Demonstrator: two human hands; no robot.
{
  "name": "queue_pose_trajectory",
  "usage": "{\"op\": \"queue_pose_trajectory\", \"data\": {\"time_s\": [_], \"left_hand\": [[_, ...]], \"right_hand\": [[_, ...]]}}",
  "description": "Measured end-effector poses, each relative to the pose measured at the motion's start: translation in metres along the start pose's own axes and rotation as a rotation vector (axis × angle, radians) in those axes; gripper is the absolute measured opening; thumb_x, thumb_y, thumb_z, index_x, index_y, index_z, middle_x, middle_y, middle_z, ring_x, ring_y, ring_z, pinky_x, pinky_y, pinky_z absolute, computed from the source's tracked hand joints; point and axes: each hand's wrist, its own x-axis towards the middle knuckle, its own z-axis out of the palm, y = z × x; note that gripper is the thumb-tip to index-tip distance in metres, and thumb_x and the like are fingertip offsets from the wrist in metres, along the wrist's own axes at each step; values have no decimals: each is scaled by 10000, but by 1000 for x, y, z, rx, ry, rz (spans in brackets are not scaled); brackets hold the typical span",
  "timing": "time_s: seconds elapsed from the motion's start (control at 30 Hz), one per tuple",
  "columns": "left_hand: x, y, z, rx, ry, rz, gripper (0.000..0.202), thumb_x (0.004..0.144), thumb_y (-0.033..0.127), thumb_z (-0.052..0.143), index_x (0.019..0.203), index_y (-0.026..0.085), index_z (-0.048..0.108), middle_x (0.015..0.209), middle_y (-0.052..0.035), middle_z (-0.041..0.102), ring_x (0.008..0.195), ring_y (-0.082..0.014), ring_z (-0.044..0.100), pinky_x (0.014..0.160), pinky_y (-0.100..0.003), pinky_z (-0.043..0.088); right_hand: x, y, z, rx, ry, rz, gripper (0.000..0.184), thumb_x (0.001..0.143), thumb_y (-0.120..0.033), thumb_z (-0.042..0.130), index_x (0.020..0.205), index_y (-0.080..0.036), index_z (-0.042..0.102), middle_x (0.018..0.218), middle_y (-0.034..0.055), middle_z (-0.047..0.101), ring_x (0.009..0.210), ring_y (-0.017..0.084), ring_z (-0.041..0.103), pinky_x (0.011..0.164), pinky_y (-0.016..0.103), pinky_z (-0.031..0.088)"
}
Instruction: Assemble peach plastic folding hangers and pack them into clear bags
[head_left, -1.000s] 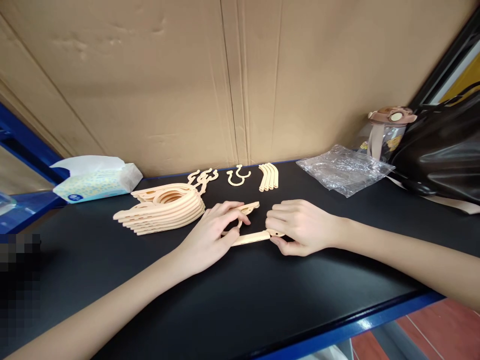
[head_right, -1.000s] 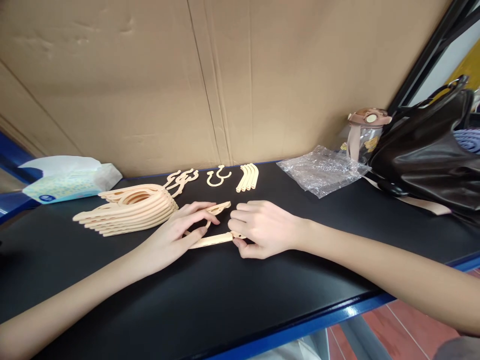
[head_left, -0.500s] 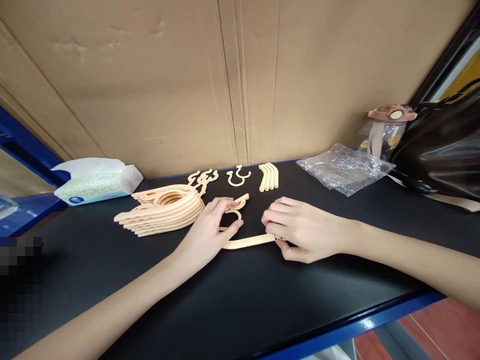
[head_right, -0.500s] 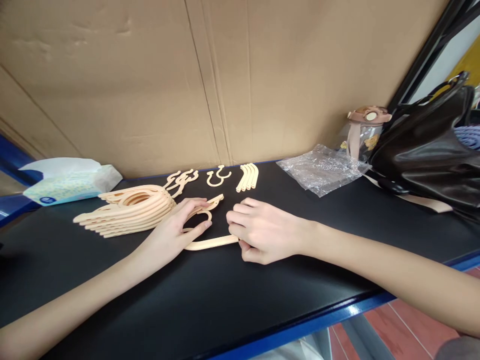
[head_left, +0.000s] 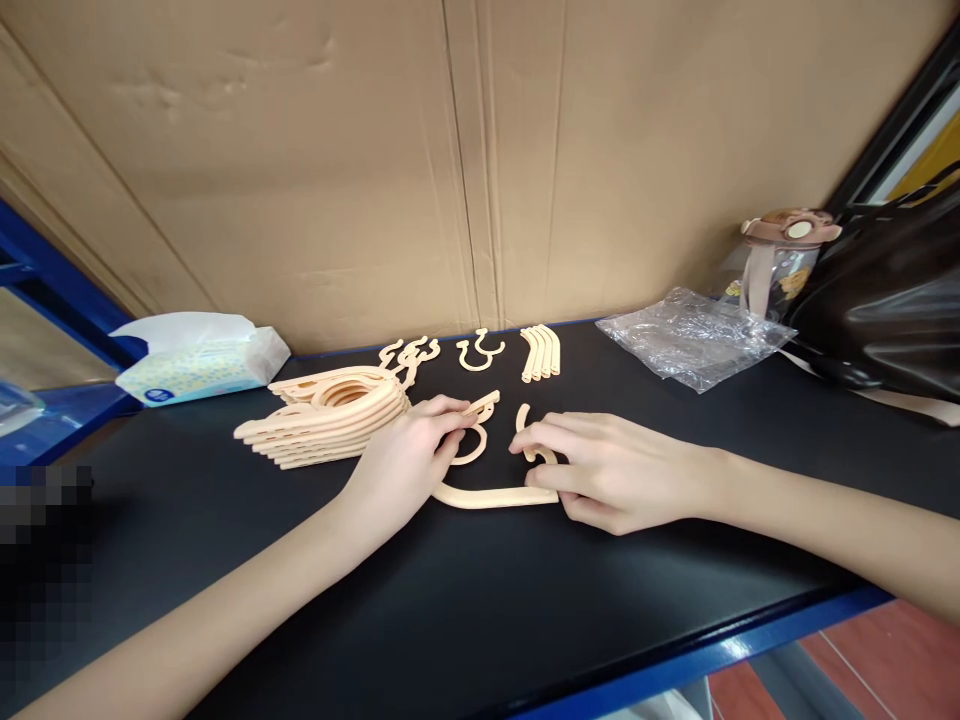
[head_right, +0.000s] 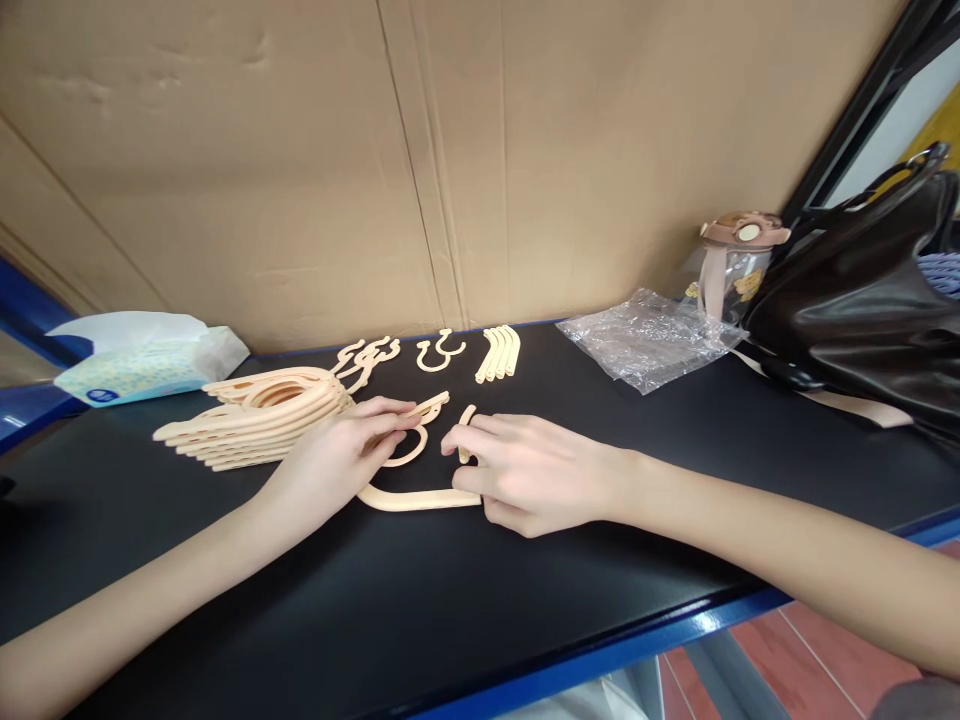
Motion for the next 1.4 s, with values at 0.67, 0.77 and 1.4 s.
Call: {"op": "queue_pose_trajectory", "data": {"time_s": [0.67,0.77,1.4], "left_hand": [[-1,19,-14,654,-247,191,386,832,-82,393,1150,71,548,955,-82,605,876,-221,605,725,-332,522],[0,20,-14,670,-260,198,370,860,-55,383,1164,74,549,988,-95,617,909,-231,616,735,-338,530],[1,-2,1,174,-4,143,211,941,163,483,1073,134,645,1000,-65,633,924,-202,611,823,-338,523]], "right_hand": [[3,-2,5,90,-10,190,356,938,-479,449,928,-159,605,1019,90,640,861,187,600,699,316,498],[3,-2,3,130,2,134,346,917,-474,498,990,-153,606,1029,100,645,913,199,603,775,333,495],[4,-5,8,483,25,85,341,781,-34,497,1089,-170,551,1095,66,628,1018,161,542,857,294,465]]}}
